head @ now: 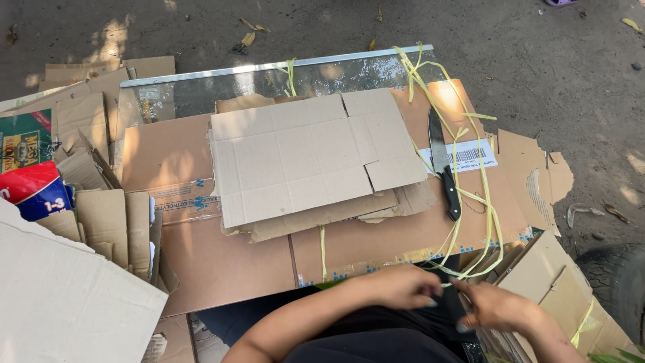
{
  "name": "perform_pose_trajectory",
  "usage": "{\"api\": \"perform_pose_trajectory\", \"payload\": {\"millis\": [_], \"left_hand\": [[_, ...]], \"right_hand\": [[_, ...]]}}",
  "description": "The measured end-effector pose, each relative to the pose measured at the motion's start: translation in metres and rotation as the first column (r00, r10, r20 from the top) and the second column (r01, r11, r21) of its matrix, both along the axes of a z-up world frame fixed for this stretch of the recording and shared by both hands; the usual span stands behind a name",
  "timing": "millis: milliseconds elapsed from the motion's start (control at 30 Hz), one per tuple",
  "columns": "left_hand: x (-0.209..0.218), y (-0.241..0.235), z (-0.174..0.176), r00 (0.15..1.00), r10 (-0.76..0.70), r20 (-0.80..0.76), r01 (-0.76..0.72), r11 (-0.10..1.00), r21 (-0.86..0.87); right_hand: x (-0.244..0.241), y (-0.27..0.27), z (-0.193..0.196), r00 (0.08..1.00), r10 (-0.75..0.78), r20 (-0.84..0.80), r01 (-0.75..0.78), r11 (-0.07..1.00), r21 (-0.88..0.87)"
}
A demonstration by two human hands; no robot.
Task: The person picks up flattened cardboard pieces from a pile on the left and places them onto a growing stack on the right. They handle the cardboard by hand, aligning and stacking the pieces one by one.
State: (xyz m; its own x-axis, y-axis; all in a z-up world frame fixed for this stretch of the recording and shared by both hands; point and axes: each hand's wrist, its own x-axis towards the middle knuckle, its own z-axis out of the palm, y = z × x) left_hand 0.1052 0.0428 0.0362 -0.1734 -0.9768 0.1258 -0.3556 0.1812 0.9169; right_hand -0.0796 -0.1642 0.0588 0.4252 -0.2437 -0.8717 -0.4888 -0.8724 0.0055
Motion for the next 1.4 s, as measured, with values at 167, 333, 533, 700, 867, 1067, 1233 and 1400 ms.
{"api": "perform_pose_trajectory", "payload": {"millis": [167,333,533,700,867,1067,1233,1400], "left_hand": [[0.061,0.096,0.061,0.909,0.357,-0.214,-0.332,0.932,0.146],[0.081,0.177,0.062,0.712,0.663,-0.230,-0.587,0.743,0.323],[0.077,0.248,0.082,0.324,0.939,-0.117,-0.861,0.344,0.375],[0.068,0.287,0.107,0.163,0.985,-0.051,-0.957,0.171,0.236],[0.058,0.319,0.119,0.042,0.999,-0.013,-0.986,0.044,0.160],[0.047,0.368,0.119,-0.205,0.977,0.061,-0.976,-0.209,0.062],[0.054,0.411,0.115,-0.326,0.929,0.177,-0.945,-0.325,-0.037],[0.093,0.451,0.123,-0.358,0.890,0.283,-0.934,-0.333,-0.131]], "right_hand": [[0.094,0.045,0.081,0.983,0.075,0.168,-0.127,0.937,0.325],[0.162,0.080,0.078,0.820,0.223,0.527,-0.480,0.770,0.421],[0.225,0.141,0.084,0.574,0.122,0.810,-0.700,0.587,0.407],[0.263,0.195,0.072,0.511,0.010,0.859,-0.761,0.470,0.448],[0.294,0.246,0.077,0.491,-0.084,0.867,-0.794,0.366,0.486],[0.322,0.294,0.058,0.581,-0.131,0.804,-0.724,0.368,0.583],[0.325,0.320,0.033,0.670,-0.177,0.721,-0.646,0.340,0.683],[0.308,0.339,0.022,0.787,-0.192,0.586,-0.534,0.263,0.803]]}}
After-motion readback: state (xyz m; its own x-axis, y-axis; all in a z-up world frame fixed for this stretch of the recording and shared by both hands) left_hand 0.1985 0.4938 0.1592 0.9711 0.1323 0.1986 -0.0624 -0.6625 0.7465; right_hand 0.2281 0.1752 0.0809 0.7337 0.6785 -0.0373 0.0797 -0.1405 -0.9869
